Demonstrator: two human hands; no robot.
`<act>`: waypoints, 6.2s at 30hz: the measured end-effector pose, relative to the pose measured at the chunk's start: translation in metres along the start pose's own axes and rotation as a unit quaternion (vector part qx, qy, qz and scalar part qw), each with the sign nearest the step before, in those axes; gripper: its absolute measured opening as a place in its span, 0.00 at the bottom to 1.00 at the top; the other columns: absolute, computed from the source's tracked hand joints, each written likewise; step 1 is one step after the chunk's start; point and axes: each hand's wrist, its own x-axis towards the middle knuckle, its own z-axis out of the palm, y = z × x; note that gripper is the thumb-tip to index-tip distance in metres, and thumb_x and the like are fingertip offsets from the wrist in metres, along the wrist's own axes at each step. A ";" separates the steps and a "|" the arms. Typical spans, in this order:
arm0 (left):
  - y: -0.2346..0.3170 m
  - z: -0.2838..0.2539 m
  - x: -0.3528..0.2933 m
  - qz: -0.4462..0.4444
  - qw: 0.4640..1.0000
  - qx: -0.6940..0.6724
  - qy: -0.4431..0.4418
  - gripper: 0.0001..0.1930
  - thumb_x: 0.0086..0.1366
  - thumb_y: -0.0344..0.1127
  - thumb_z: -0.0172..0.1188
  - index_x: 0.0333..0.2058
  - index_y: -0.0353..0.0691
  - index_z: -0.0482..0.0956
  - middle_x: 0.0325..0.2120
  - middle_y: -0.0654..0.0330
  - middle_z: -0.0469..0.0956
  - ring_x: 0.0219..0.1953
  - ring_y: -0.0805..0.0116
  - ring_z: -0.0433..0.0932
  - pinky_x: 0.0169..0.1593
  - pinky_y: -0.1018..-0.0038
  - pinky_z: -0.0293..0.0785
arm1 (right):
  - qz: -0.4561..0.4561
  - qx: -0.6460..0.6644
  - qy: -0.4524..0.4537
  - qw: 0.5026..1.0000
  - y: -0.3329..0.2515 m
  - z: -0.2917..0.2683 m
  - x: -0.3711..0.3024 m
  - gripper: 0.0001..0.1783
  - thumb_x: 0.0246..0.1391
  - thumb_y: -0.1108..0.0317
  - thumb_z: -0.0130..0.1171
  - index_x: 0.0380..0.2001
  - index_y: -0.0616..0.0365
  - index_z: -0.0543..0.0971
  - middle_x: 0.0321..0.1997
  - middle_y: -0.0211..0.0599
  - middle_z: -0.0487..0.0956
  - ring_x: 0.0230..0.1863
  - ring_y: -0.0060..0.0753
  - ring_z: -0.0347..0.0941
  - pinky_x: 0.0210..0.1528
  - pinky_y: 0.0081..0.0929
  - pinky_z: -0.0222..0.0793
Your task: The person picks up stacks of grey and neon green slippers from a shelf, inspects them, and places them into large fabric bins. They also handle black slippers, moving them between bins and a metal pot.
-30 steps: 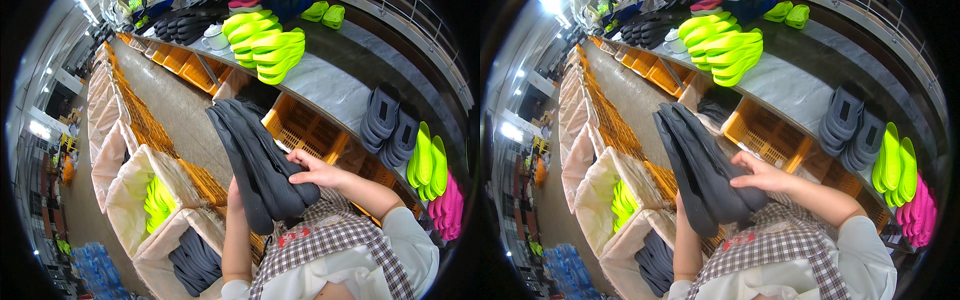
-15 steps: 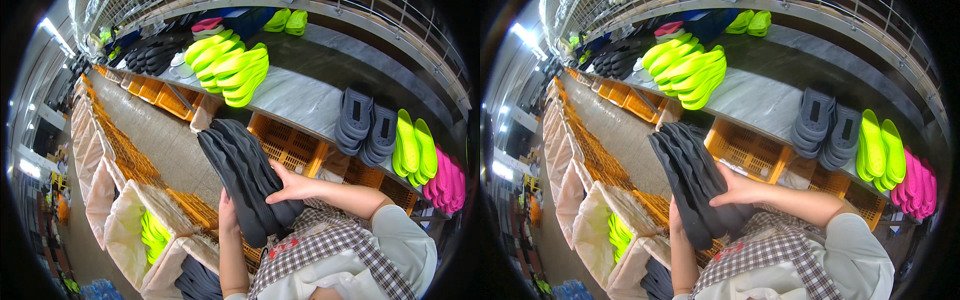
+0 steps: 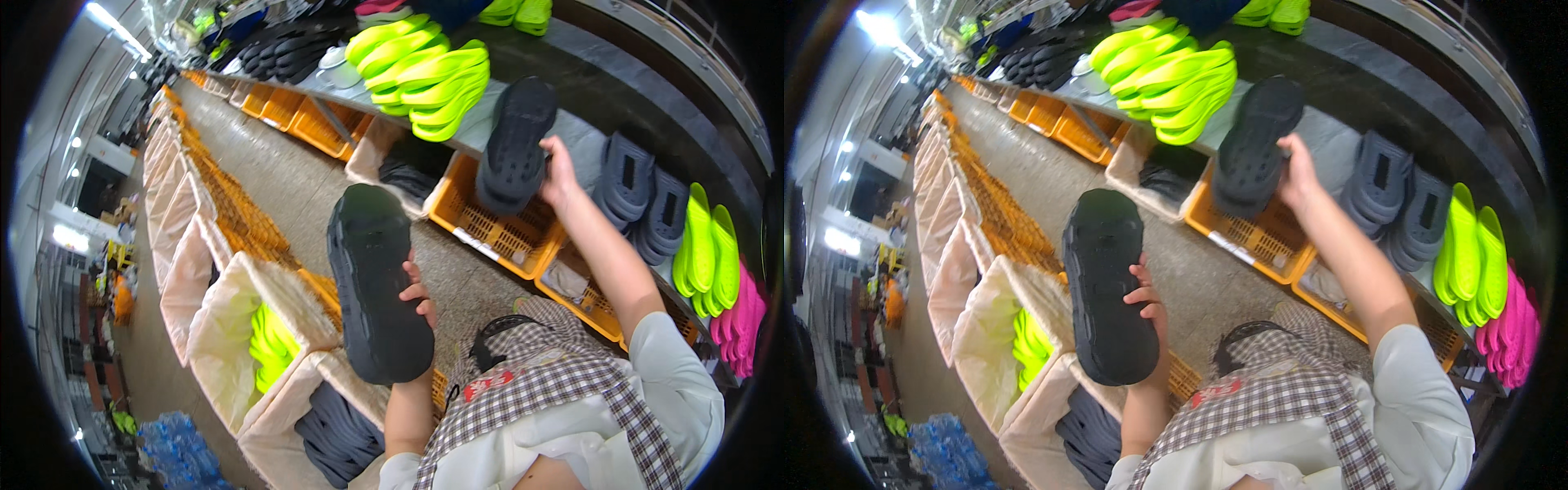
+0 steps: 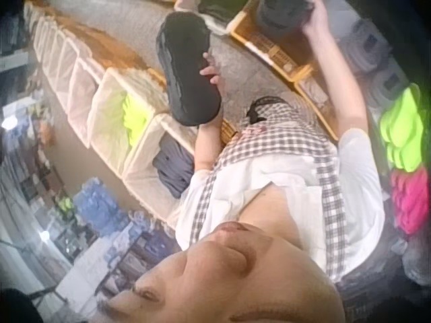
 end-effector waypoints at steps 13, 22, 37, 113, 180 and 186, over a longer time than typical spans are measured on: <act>0.010 0.022 0.001 0.102 0.869 0.431 0.219 0.25 0.66 0.41 0.50 0.58 0.38 0.59 0.45 0.51 0.72 0.40 0.60 0.76 0.39 0.69 0.75 | -0.276 -0.307 0.182 0.892 0.019 0.026 -0.003 0.36 0.45 0.64 0.57 0.57 0.61 0.58 0.55 0.45 0.66 0.56 0.39 0.61 0.58 0.36 0.58; -0.040 0.018 0.054 0.041 0.697 0.712 0.069 0.37 0.64 0.28 0.53 0.65 0.38 0.41 0.60 0.48 0.56 0.62 0.58 0.58 0.63 0.65 0.54 | -0.107 -0.302 -0.042 0.946 0.082 0.049 -0.158 0.50 0.40 0.80 0.54 0.66 0.58 0.43 0.61 0.52 0.60 0.55 0.38 0.66 0.53 0.29 0.67; 0.094 0.005 -0.066 0.051 0.648 0.684 0.331 0.17 0.64 0.35 0.56 0.51 0.42 0.68 0.44 0.60 0.75 0.44 0.68 0.75 0.45 0.72 0.70 | -0.054 -0.206 0.295 0.931 -0.077 -0.092 0.054 0.18 0.46 0.71 0.55 0.41 0.69 0.72 0.50 0.53 0.72 0.50 0.54 0.68 0.52 0.53 0.64; 0.453 0.183 -0.259 0.510 0.121 0.617 0.587 0.39 0.52 0.43 0.69 0.54 0.26 0.59 0.48 0.41 0.71 0.51 0.52 0.71 0.52 0.64 0.68 | 0.084 -0.573 -0.729 0.364 0.631 0.471 0.045 0.47 0.55 0.69 0.54 0.67 0.57 0.35 0.68 0.59 0.47 0.69 0.50 0.47 0.67 0.36 0.47; 0.297 0.132 0.224 0.146 -0.145 0.952 0.228 0.31 0.57 0.44 0.62 0.56 0.36 0.64 0.57 0.43 0.60 0.60 0.44 0.57 0.63 0.55 0.52 | -0.241 -0.131 0.416 0.867 -0.285 -0.018 0.404 0.23 0.50 0.57 0.58 0.49 0.51 0.70 0.42 0.40 0.72 0.39 0.30 0.70 0.35 0.25 0.71; 0.285 0.115 0.208 0.072 -0.160 0.950 0.259 0.35 0.52 0.38 0.65 0.57 0.37 0.61 0.57 0.41 0.59 0.60 0.42 0.56 0.63 0.53 0.50 | -0.233 -0.096 0.398 0.882 -0.295 -0.032 0.425 0.26 0.50 0.54 0.58 0.51 0.53 0.69 0.45 0.45 0.69 0.41 0.35 0.68 0.37 0.28 0.72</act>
